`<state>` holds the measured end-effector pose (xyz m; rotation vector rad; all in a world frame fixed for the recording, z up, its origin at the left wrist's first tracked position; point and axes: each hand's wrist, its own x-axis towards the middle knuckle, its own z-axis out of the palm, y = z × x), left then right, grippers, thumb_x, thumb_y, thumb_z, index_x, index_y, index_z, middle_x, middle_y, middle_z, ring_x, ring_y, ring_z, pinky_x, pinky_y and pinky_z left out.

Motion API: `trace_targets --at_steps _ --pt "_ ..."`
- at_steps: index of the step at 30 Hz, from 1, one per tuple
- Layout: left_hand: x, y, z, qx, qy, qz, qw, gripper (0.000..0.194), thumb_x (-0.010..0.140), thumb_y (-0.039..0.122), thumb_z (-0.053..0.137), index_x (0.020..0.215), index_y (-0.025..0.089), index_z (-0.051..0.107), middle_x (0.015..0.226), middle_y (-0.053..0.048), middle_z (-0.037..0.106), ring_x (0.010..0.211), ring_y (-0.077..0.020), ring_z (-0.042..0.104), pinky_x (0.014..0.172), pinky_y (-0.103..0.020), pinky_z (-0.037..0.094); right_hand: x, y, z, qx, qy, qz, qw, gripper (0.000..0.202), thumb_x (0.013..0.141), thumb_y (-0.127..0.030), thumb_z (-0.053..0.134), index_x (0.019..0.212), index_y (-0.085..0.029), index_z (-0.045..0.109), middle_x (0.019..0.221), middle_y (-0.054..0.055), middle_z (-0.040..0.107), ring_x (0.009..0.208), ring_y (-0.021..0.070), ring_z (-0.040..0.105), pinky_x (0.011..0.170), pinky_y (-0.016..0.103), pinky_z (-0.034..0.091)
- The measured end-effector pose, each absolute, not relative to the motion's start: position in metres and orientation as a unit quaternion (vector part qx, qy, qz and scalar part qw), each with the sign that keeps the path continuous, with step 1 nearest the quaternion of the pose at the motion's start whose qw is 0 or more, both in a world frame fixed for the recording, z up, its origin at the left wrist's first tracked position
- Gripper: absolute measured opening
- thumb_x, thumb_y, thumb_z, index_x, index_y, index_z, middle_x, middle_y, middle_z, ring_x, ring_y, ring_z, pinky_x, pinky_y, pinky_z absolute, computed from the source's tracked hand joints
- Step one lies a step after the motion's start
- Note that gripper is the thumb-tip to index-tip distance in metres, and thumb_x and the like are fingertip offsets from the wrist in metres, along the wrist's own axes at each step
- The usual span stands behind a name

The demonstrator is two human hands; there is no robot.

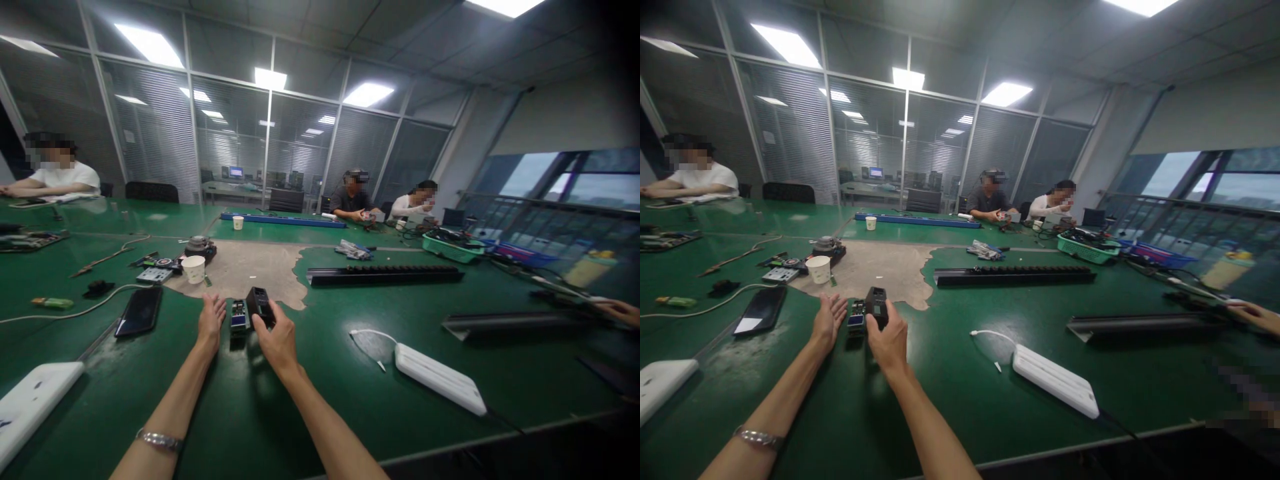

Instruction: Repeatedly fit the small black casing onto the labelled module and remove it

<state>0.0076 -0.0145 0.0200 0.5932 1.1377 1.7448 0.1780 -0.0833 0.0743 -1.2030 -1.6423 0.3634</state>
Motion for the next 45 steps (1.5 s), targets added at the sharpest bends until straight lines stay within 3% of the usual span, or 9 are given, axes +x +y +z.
trace_targets --at_steps 19,22,26,30,36,45 --pt "0.004 -0.010 0.017 0.226 0.468 0.712 0.473 0.074 0.084 0.065 0.025 0.132 0.012 0.043 0.131 -0.018 0.049 0.120 -0.0218 0.047 0.101 -0.035 0.034 0.115 -0.075 0.063 -0.574 -0.731 0.075 0.362 0.027 0.080 -0.034 0.057 0.101 -0.017 0.055 0.090 0.011 0.064 0.085 0.0242 0.062 0.075 0.032 0.045" --pt "0.005 -0.011 0.019 0.228 0.470 0.708 0.475 0.074 0.084 0.066 0.025 0.132 0.013 0.043 0.131 -0.018 0.049 0.121 -0.0219 0.047 0.101 -0.035 0.033 0.115 -0.078 0.054 -0.581 -0.738 0.073 0.335 0.038 0.077 -0.033 0.061 0.109 -0.015 0.054 0.097 0.014 0.063 0.089 0.0262 0.061 0.077 0.035 0.046" --pt "0.007 -0.014 0.022 0.229 0.472 0.712 0.467 0.071 0.085 0.064 0.026 0.131 0.013 0.045 0.130 -0.018 0.050 0.120 -0.0216 0.047 0.100 -0.035 0.034 0.117 -0.082 0.040 -0.562 -0.744 0.071 0.354 0.063 0.076 -0.033 0.062 0.130 -0.011 0.041 0.120 0.021 0.054 0.107 0.0308 0.055 0.087 0.041 0.043" --pt "0.008 -0.015 0.023 0.226 0.474 0.712 0.467 0.069 0.086 0.062 0.025 0.130 0.013 0.045 0.128 -0.018 0.051 0.120 -0.0212 0.047 0.100 -0.035 0.035 0.118 -0.083 0.034 -0.543 -0.737 0.083 0.393 0.069 0.078 -0.033 0.059 0.137 -0.008 0.033 0.130 0.022 0.046 0.118 0.0318 0.047 0.096 0.042 0.038" --pt "0.007 -0.013 0.021 0.238 0.475 0.708 0.465 0.070 0.085 0.064 0.025 0.131 0.013 0.044 0.129 -0.018 0.051 0.120 -0.0212 0.048 0.101 -0.035 0.034 0.117 -0.080 0.035 -0.552 -0.731 0.093 0.391 0.072 0.076 -0.033 0.062 0.137 -0.008 0.032 0.122 0.021 0.053 0.110 0.0304 0.053 0.089 0.039 0.043" --pt "0.008 -0.014 0.021 0.233 0.468 0.713 0.467 0.069 0.086 0.063 0.025 0.130 0.014 0.045 0.127 -0.018 0.052 0.119 -0.0208 0.048 0.100 -0.035 0.035 0.119 -0.078 0.056 -0.554 -0.715 0.097 0.415 0.057 0.080 -0.032 0.057 0.130 -0.011 0.041 0.109 0.016 0.062 0.097 0.0263 0.061 0.081 0.033 0.046"
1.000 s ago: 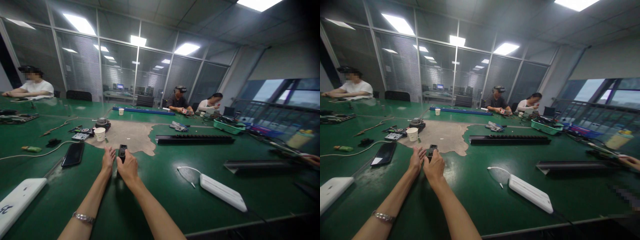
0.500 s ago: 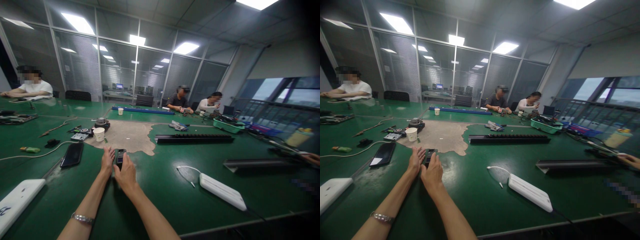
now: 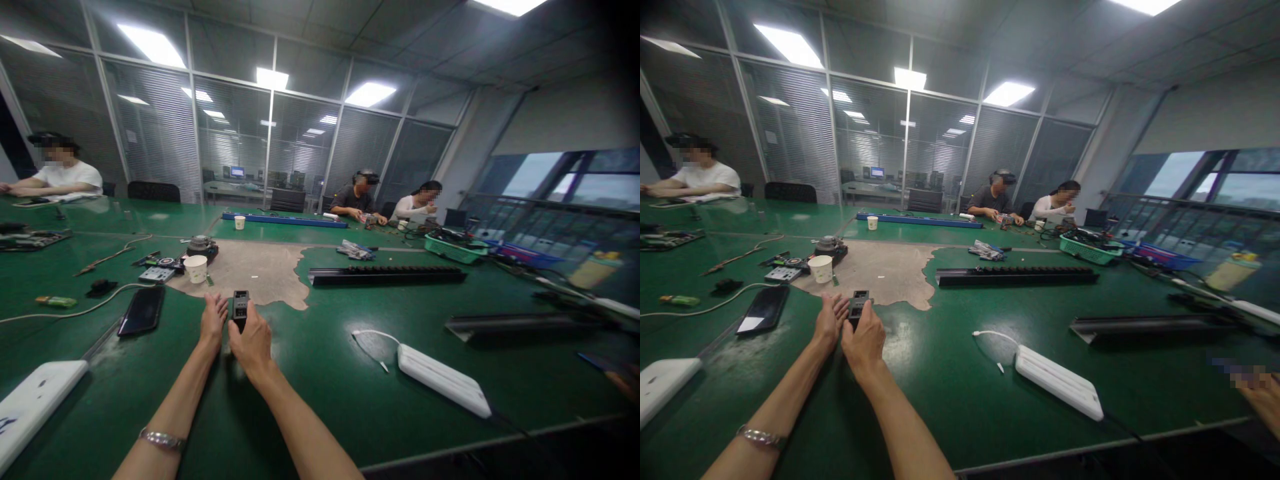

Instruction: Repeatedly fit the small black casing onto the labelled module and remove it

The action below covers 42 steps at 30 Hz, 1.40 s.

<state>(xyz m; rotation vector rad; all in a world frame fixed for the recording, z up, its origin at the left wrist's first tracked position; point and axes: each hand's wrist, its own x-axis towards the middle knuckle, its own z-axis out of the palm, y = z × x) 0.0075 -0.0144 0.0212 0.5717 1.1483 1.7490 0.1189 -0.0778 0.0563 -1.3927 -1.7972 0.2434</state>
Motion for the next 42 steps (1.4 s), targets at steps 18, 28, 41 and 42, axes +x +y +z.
trace_targets --at_steps 18,28,41,42 --pt "0.008 -0.014 0.017 0.248 0.462 0.711 0.468 0.071 0.084 0.065 0.027 0.131 0.013 0.044 0.130 -0.019 0.049 0.120 -0.0221 0.047 0.101 -0.035 0.033 0.229 -0.063 0.035 -0.592 -0.662 0.067 0.455 0.057 0.082 -0.034 0.055 0.134 -0.017 0.041 0.111 0.010 0.063 0.100 0.0228 0.060 0.087 0.031 0.044" --pt "0.007 -0.013 0.015 0.256 0.466 0.707 0.466 0.074 0.084 0.065 0.028 0.132 0.011 0.042 0.132 -0.019 0.047 0.120 -0.0218 0.047 0.102 -0.034 0.032 0.229 -0.065 0.017 -0.560 -0.681 0.044 0.471 0.064 0.079 -0.031 0.058 0.136 -0.011 0.037 0.127 0.015 0.052 0.117 0.0258 0.049 0.099 0.038 0.038" --pt "0.007 -0.012 0.012 0.259 0.463 0.713 0.459 0.070 0.085 0.063 0.028 0.131 0.012 0.044 0.130 -0.019 0.049 0.119 -0.0212 0.048 0.101 -0.035 0.033 0.227 -0.064 0.018 -0.548 -0.679 0.069 0.484 0.065 0.081 -0.034 0.057 0.137 -0.010 0.035 0.130 0.017 0.049 0.120 0.0254 0.047 0.101 0.037 0.036" --pt "0.007 -0.012 0.012 0.259 0.463 0.713 0.458 0.071 0.085 0.063 0.028 0.131 0.012 0.044 0.130 -0.019 0.049 0.119 -0.0212 0.048 0.101 -0.035 0.033 0.226 -0.064 0.017 -0.551 -0.679 0.073 0.480 0.065 0.081 -0.034 0.058 0.138 -0.010 0.035 0.129 0.017 0.050 0.119 0.0254 0.048 0.100 0.037 0.037"
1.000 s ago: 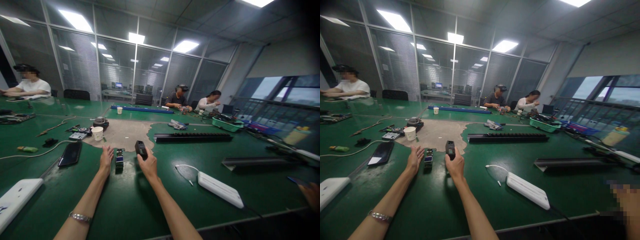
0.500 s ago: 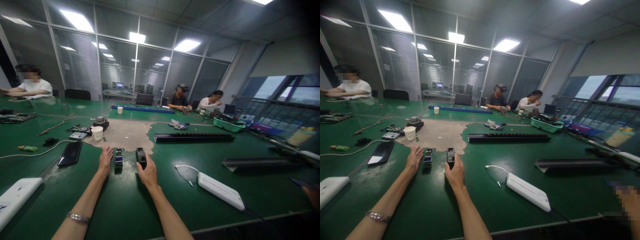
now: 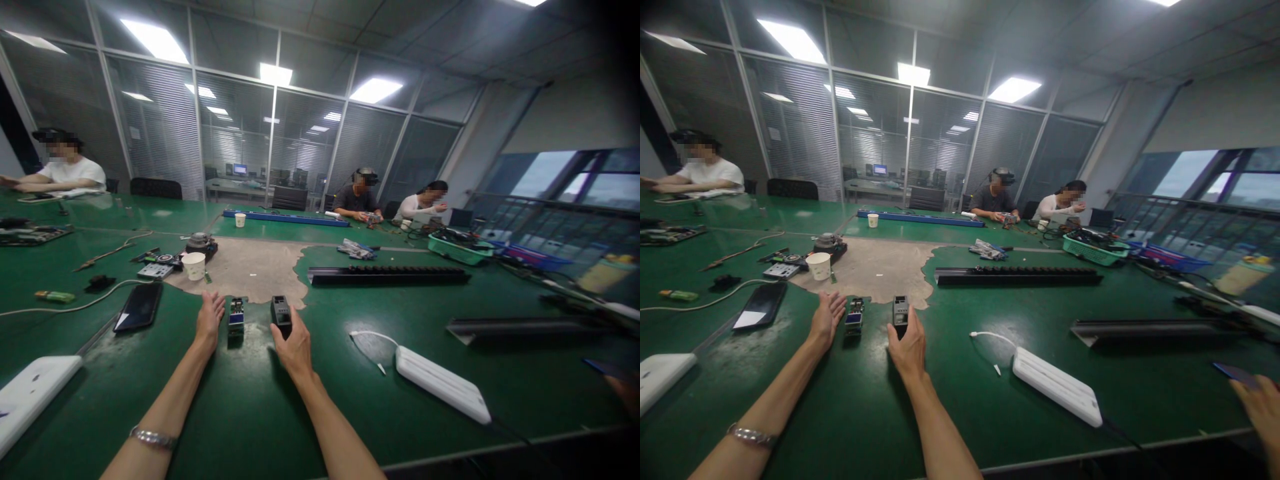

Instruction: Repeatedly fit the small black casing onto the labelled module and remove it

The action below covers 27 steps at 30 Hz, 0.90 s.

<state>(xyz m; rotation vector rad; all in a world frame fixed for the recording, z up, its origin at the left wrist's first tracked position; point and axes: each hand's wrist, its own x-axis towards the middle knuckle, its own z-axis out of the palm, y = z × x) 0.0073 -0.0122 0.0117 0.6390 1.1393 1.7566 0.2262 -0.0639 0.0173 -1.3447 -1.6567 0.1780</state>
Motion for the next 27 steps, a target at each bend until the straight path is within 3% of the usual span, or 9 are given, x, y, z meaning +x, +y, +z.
trace_targets --at_steps 7,16,27 --pt "0.007 -0.012 0.012 0.258 0.465 0.708 0.464 0.071 0.085 0.064 0.027 0.132 0.012 0.043 0.131 -0.019 0.048 0.120 -0.0215 0.047 0.101 -0.035 0.033 0.222 -0.066 0.029 -0.580 -0.660 0.112 0.464 0.058 0.082 -0.031 0.056 0.135 -0.014 0.040 0.116 0.014 0.061 0.105 0.0248 0.058 0.091 0.035 0.043" --pt "0.006 -0.012 0.013 0.258 0.469 0.706 0.463 0.074 0.083 0.066 0.027 0.132 0.012 0.043 0.131 -0.018 0.049 0.120 -0.0215 0.047 0.101 -0.034 0.033 0.166 -0.074 0.071 -0.496 -0.698 0.136 0.498 0.047 0.085 -0.035 0.054 0.128 -0.019 0.047 0.117 0.009 0.061 0.107 0.0215 0.057 0.090 0.030 0.043" --pt "0.005 -0.010 0.009 0.253 0.459 0.713 0.466 0.072 0.084 0.065 0.027 0.130 0.013 0.045 0.129 -0.018 0.051 0.120 -0.0210 0.048 0.101 -0.034 0.034 0.128 -0.072 0.068 -0.539 -0.724 0.080 0.423 0.038 0.084 -0.036 0.055 0.117 -0.018 0.052 0.098 0.009 0.066 0.092 0.0227 0.062 0.079 0.028 0.043"
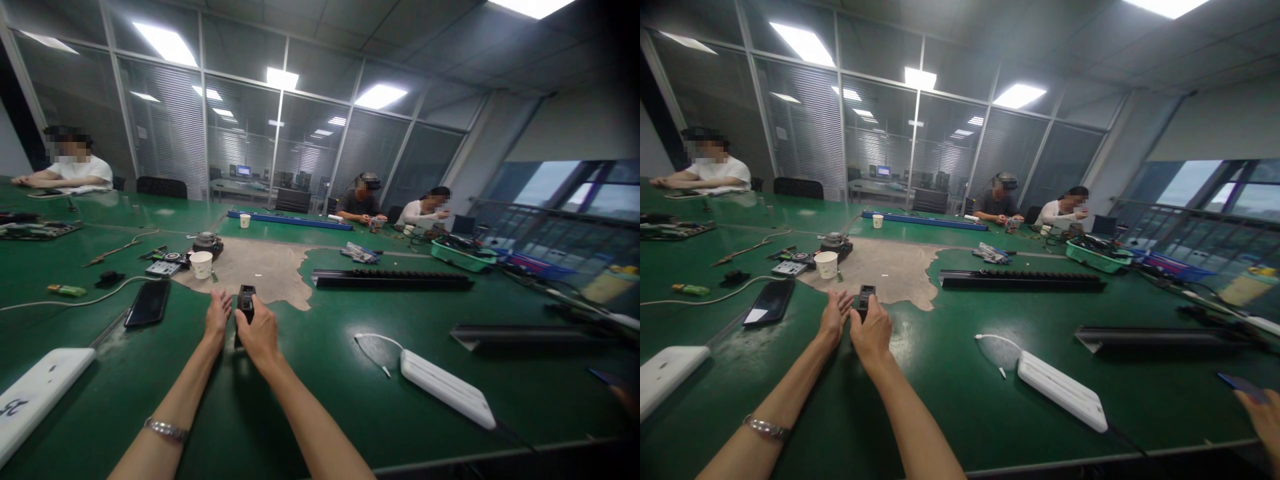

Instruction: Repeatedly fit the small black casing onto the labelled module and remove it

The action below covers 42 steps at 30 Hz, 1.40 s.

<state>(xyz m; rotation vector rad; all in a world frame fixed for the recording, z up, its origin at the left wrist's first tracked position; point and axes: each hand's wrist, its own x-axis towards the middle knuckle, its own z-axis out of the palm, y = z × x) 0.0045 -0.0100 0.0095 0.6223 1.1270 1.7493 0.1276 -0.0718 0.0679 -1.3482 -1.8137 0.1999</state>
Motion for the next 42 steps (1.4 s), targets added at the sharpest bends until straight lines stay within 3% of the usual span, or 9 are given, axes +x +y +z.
trace_targets --at_steps 9,13,16,20,30,42 --pt "0.009 -0.013 0.020 0.230 0.483 0.711 0.457 0.069 0.087 0.060 0.024 0.130 0.011 0.046 0.127 -0.019 0.052 0.118 -0.0211 0.049 0.101 -0.035 0.033 0.120 -0.077 0.062 -0.567 -0.749 0.066 0.337 0.031 0.080 -0.037 0.059 0.104 -0.018 0.056 0.089 0.011 0.065 0.083 0.0260 0.063 0.071 0.033 0.046" --pt "0.010 -0.016 0.023 0.244 0.476 0.709 0.460 0.068 0.087 0.061 0.025 0.130 0.013 0.046 0.128 -0.018 0.051 0.120 -0.0206 0.048 0.102 -0.035 0.032 0.122 -0.082 0.043 -0.554 -0.752 0.075 0.349 0.048 0.078 -0.032 0.061 0.122 -0.016 0.048 0.105 0.014 0.062 0.095 0.0268 0.060 0.081 0.036 0.045" --pt "0.011 -0.018 0.022 0.247 0.475 0.709 0.458 0.068 0.087 0.061 0.025 0.131 0.013 0.045 0.129 -0.017 0.051 0.120 -0.0206 0.047 0.102 -0.034 0.033 0.124 -0.086 0.030 -0.527 -0.759 0.075 0.375 0.067 0.077 -0.032 0.062 0.136 -0.014 0.035 0.126 0.018 0.051 0.112 0.0294 0.052 0.091 0.039 0.041" --pt "0.010 -0.018 0.021 0.254 0.474 0.710 0.456 0.070 0.086 0.062 0.025 0.132 0.011 0.044 0.129 -0.018 0.050 0.119 -0.0208 0.048 0.101 -0.034 0.033 0.123 -0.086 0.024 -0.511 -0.757 0.068 0.402 0.072 0.079 -0.033 0.060 0.140 -0.012 0.029 0.137 0.019 0.040 0.123 0.0312 0.041 0.099 0.042 0.035" --pt "0.008 -0.013 0.018 0.246 0.478 0.709 0.457 0.071 0.086 0.063 0.026 0.131 0.012 0.045 0.129 -0.018 0.051 0.118 -0.0209 0.049 0.100 -0.033 0.034 0.117 -0.078 0.035 -0.557 -0.737 0.070 0.375 0.051 0.080 -0.030 0.057 0.127 -0.013 0.045 0.105 0.015 0.061 0.097 0.0266 0.057 0.084 0.036 0.043" --pt "0.008 -0.014 0.017 0.254 0.469 0.712 0.457 0.071 0.086 0.063 0.026 0.132 0.012 0.043 0.130 -0.018 0.049 0.120 -0.0214 0.047 0.101 -0.034 0.034 0.160 -0.065 0.085 -0.534 -0.697 0.063 0.474 0.048 0.085 -0.037 0.053 0.126 -0.015 0.049 0.113 0.011 0.062 0.103 0.0227 0.059 0.089 0.030 0.042"
